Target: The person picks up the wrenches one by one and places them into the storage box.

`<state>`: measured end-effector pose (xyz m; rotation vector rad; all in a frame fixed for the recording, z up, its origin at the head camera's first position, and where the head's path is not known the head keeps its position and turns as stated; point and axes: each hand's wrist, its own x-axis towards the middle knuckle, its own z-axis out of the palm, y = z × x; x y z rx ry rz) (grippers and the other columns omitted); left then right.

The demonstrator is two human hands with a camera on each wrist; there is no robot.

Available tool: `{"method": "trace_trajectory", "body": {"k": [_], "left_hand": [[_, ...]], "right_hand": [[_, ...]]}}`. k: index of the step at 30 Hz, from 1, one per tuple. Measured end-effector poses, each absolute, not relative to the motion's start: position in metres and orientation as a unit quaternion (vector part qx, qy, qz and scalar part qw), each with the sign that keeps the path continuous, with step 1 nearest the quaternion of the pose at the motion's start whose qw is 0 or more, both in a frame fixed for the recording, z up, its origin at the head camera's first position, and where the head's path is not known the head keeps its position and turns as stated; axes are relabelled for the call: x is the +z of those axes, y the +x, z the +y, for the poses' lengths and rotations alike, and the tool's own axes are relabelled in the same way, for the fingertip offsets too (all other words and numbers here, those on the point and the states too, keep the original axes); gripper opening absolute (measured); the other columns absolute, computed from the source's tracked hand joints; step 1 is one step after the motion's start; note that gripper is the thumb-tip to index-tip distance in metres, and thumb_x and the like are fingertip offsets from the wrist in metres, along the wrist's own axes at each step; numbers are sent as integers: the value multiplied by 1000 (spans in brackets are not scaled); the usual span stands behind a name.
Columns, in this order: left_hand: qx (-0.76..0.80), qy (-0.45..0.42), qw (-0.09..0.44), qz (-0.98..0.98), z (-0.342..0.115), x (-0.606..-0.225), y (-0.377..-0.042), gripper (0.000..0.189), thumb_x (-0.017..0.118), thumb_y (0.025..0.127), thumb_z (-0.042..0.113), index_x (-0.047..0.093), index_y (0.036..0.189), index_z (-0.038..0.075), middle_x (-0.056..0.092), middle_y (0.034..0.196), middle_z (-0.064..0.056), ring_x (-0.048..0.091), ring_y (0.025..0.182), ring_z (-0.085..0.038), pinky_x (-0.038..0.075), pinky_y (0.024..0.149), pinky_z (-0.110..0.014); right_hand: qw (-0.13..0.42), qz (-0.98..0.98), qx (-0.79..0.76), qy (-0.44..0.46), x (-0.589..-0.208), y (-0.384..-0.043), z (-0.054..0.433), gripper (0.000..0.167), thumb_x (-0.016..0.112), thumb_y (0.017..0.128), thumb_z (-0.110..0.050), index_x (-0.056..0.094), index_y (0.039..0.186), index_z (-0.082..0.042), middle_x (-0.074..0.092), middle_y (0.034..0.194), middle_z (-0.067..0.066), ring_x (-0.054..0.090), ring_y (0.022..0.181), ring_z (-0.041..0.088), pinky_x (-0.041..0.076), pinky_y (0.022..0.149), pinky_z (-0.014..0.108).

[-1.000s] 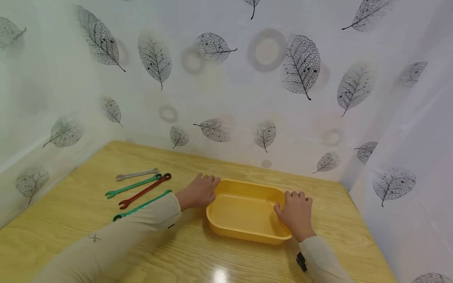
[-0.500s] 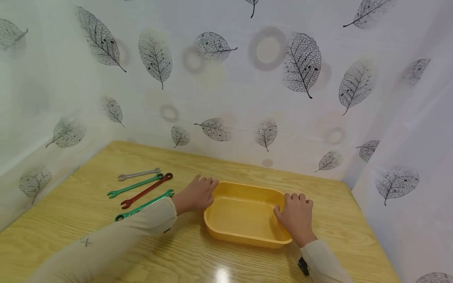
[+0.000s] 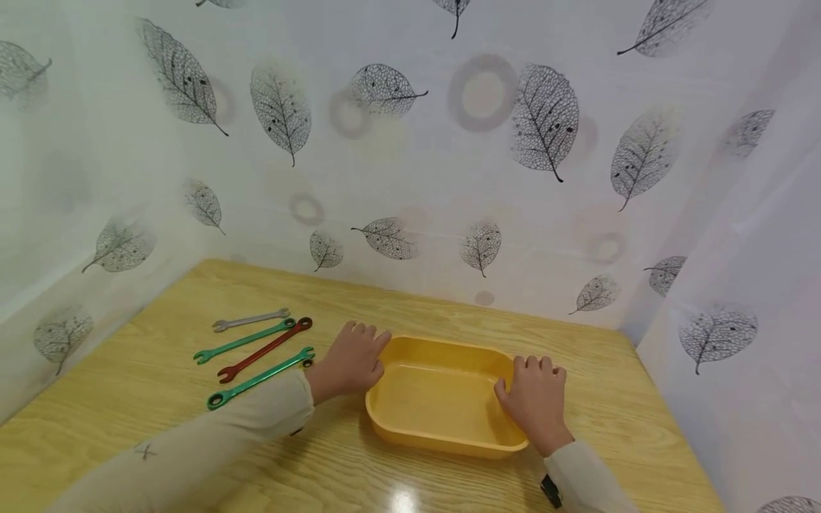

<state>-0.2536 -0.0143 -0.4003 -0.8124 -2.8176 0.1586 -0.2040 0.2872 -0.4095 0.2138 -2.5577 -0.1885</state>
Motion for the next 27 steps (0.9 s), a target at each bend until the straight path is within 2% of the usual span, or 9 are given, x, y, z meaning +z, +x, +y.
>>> {"method": "trace_trajectory", "body": {"k": [4,10,15,21,27], "left_hand": [[65,-267,106,-956,-16,-399,-249,35,50,86,31,50,117,16,60,100,-8,57,93,-26,42,96,-46],[73,-257,110,-957,-18,-393,-244,39,52,88,36,53,120,15,62,106,-9,59,98,-27,44,95,-45],[79,-250,134,-956,-19,-392,-243,38,53,89,42,57,115,14,62,102,-9,58,95,-26,45,91,-42],[73,-277,144,-947,-22,-394,-245,28,52,89,37,59,104,15,62,97,-7,57,95,-25,44,93,-44],[65,-311,159,-935,-25,-396,-243,23,53,86,33,60,98,15,59,87,-4,56,87,-23,44,90,-43]], "right_hand": [[255,-961,-64,80,-409,-202,288,34,70,75,-29,64,87,2,61,75,17,55,70,36,44,64,54],[216,-970,-53,102,-402,-203,295,30,68,79,-28,64,93,-2,61,78,15,54,69,32,43,57,47],[221,-961,-69,153,-396,-208,305,22,67,82,-28,64,90,-7,58,78,10,53,71,30,44,62,47],[223,-952,-85,193,-394,-210,315,19,68,80,-27,62,86,-10,53,75,6,52,71,27,45,64,47],[238,-946,-79,205,-396,-207,315,16,68,79,-23,61,86,-11,50,72,5,48,68,24,43,62,46]]}}
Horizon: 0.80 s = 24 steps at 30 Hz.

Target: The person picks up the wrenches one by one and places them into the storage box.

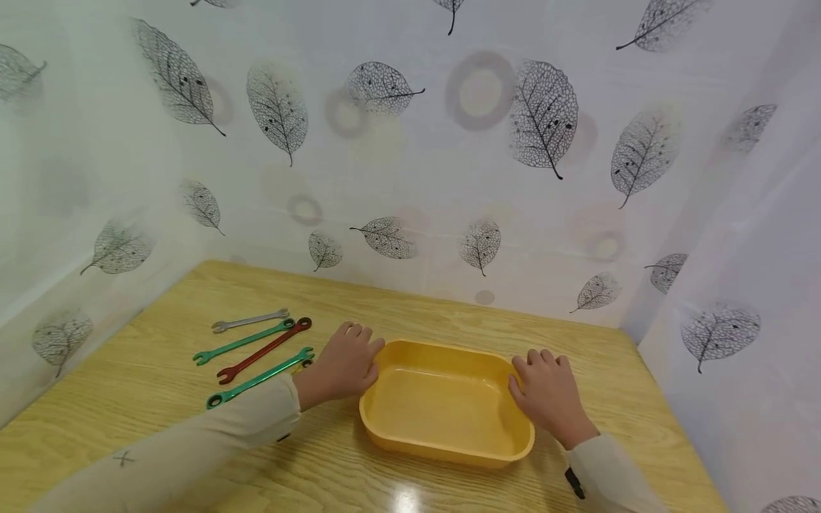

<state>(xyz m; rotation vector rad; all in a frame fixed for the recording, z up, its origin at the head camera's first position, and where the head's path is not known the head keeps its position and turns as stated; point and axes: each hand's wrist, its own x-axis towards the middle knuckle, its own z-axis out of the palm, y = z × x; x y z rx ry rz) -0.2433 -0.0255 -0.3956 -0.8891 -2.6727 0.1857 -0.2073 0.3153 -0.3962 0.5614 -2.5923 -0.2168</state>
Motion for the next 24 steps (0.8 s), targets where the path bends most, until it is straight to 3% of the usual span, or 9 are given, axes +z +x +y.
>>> {"method": "trace_trajectory", "body": {"k": [7,16,24], "left_hand": [[69,-327,159,-929,-30,-392,-239,21,54,85,32,59,96,14,59,84,-4,56,85,-22,44,88,-41],[64,-335,143,-929,-38,-390,-230,22,55,85,32,59,98,14,61,88,-5,57,91,-24,43,96,-44],[47,-320,146,-935,-42,-389,-225,22,56,86,33,59,95,13,59,85,-4,56,86,-23,44,91,-42]], "right_hand": [[249,-943,-80,204,-400,-204,311,19,68,77,-25,63,86,-9,48,70,4,46,64,22,39,59,42],[241,-948,-73,193,-401,-196,304,17,68,77,-24,62,84,-10,48,69,3,47,64,22,42,61,44],[250,-946,-70,195,-400,-193,299,15,69,75,-23,61,81,-12,46,66,1,44,60,20,41,58,43]]}}
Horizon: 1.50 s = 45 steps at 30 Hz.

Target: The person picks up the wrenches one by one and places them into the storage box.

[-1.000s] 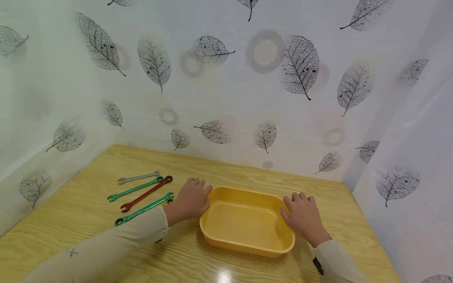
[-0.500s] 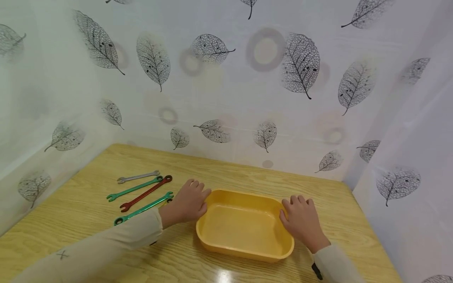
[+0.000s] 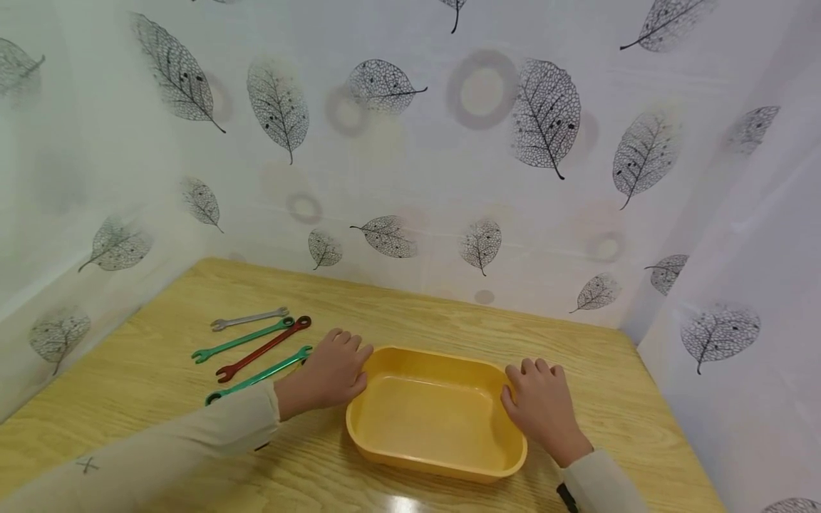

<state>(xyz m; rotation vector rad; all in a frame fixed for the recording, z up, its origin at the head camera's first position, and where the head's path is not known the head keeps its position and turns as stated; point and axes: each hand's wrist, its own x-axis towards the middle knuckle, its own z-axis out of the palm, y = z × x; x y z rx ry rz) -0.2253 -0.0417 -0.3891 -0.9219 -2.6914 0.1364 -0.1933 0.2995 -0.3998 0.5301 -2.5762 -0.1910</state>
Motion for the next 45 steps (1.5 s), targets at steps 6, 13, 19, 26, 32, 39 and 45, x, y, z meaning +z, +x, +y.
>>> {"method": "trace_trajectory", "body": {"k": [6,13,19,26,32,39,45], "left_hand": [[52,-298,162,-939,-44,-390,-222,30,57,88,40,59,98,12,62,92,-7,59,89,-24,46,90,-43],[26,-302,197,-932,-62,-375,-220,32,61,87,38,61,103,11,59,91,-5,58,85,-21,49,83,-39],[34,-297,226,-927,-89,-375,-223,24,67,84,31,60,93,10,57,86,-6,56,79,-22,49,76,-38],[23,-279,172,-944,-109,-387,-220,24,68,83,28,62,95,8,58,85,-7,55,78,-23,47,71,-39],[39,-286,152,-945,-114,-394,-218,26,68,84,28,61,96,6,57,83,-7,53,76,-22,45,68,-37],[57,-288,122,-948,-108,-398,-216,31,69,83,29,62,98,3,61,87,-9,57,78,-23,49,72,-38],[-20,-253,70,-965,-101,-407,-224,32,72,81,28,62,98,3,60,86,-7,54,73,-18,48,62,-33]], "right_hand": [[257,-944,-68,192,-401,-192,297,14,70,75,-22,60,79,-13,45,65,1,41,58,19,37,55,39],[263,-943,-66,193,-402,-192,295,14,71,74,-21,59,76,-14,44,63,0,40,57,18,36,54,38],[270,-941,-69,191,-402,-192,295,14,71,73,-21,61,77,-13,45,63,1,42,57,20,39,55,41],[266,-943,-71,188,-398,-191,295,15,72,73,-22,61,77,-12,44,61,0,42,56,19,39,54,40],[251,-948,-67,183,-398,-190,295,14,70,75,-22,59,74,-13,42,60,-2,40,55,18,38,54,39],[248,-949,-68,180,-397,-189,295,17,70,75,-22,56,71,-15,40,60,-3,39,55,17,36,54,38],[245,-951,-62,180,-398,-189,295,17,70,75,-22,55,70,-15,39,59,-3,37,55,16,33,54,35]]}}
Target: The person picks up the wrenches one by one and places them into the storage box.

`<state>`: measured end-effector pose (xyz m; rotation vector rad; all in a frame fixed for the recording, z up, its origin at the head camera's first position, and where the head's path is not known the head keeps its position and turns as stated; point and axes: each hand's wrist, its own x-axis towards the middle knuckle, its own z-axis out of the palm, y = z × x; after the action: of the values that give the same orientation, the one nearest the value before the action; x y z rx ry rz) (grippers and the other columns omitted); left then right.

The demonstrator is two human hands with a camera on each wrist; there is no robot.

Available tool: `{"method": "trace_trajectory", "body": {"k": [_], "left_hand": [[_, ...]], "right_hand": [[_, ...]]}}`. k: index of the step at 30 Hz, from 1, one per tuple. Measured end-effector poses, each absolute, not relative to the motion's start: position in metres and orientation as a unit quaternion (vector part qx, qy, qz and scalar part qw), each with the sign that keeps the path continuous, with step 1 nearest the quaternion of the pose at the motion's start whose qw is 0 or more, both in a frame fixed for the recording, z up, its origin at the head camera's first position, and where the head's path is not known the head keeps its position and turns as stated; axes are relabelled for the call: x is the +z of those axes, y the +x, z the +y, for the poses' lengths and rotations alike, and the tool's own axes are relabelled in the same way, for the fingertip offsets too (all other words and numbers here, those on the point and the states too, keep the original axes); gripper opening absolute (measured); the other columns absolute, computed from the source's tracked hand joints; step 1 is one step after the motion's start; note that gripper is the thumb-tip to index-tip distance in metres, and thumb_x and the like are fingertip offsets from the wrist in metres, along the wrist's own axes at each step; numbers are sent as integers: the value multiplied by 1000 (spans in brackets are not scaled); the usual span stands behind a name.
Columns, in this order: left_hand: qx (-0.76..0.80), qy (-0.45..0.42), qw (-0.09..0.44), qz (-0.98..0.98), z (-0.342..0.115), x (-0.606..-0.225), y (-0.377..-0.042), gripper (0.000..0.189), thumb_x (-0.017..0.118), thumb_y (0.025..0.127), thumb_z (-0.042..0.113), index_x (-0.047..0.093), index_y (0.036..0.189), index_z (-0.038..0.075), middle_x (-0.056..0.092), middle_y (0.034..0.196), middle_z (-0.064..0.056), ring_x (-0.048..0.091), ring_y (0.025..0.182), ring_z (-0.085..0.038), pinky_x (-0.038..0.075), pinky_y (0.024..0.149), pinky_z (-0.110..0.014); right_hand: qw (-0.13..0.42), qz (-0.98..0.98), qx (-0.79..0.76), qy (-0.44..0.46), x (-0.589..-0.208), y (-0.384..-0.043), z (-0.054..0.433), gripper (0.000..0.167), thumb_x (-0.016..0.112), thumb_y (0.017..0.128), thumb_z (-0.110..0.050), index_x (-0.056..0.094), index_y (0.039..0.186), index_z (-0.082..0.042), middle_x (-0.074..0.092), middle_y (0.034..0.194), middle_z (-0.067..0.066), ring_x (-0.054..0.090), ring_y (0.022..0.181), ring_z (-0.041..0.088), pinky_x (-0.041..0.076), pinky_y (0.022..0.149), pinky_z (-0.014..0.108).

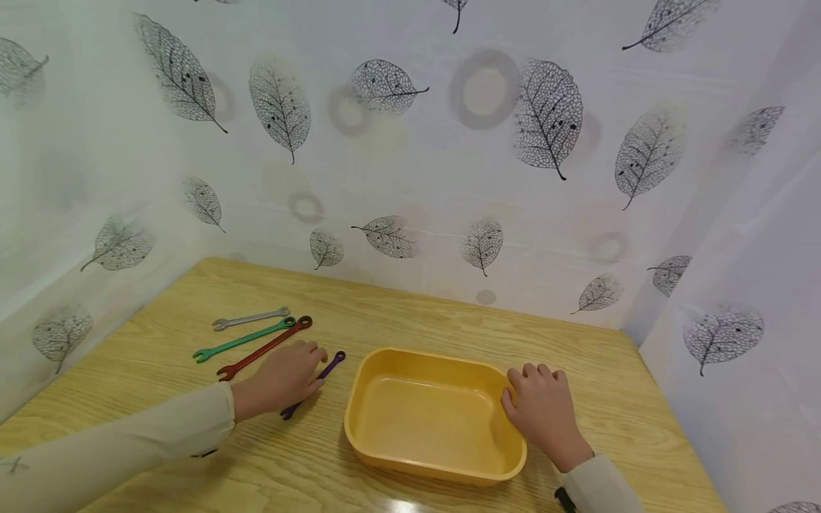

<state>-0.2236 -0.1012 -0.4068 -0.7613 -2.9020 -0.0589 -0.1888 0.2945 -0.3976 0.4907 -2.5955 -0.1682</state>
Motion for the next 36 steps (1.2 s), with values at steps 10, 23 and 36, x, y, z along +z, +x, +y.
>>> {"method": "trace_trajectory", "body": {"k": [10,23,36], "left_hand": [[-193,-170,-13,-966,-95,-408,-233,32,76,77,13,63,101,-3,64,89,-9,59,77,-17,51,72,-34],[-209,-144,-29,-967,-94,-411,-232,20,77,73,5,62,84,-1,62,77,-8,57,69,-17,50,65,-30],[-204,-138,-28,-969,-96,-413,-228,17,76,74,5,64,85,3,58,76,-2,53,73,-16,48,69,-31]], "right_hand": [[237,-954,-58,176,-398,-189,295,13,68,76,-22,58,73,-14,41,60,-3,38,55,17,34,54,36],[227,-957,-55,173,-398,-190,294,13,69,77,-22,59,73,-14,41,60,-3,38,56,17,33,55,35],[224,-958,-50,174,-399,-190,295,14,68,78,-22,57,73,-14,41,60,-2,37,56,17,33,55,35]]}}
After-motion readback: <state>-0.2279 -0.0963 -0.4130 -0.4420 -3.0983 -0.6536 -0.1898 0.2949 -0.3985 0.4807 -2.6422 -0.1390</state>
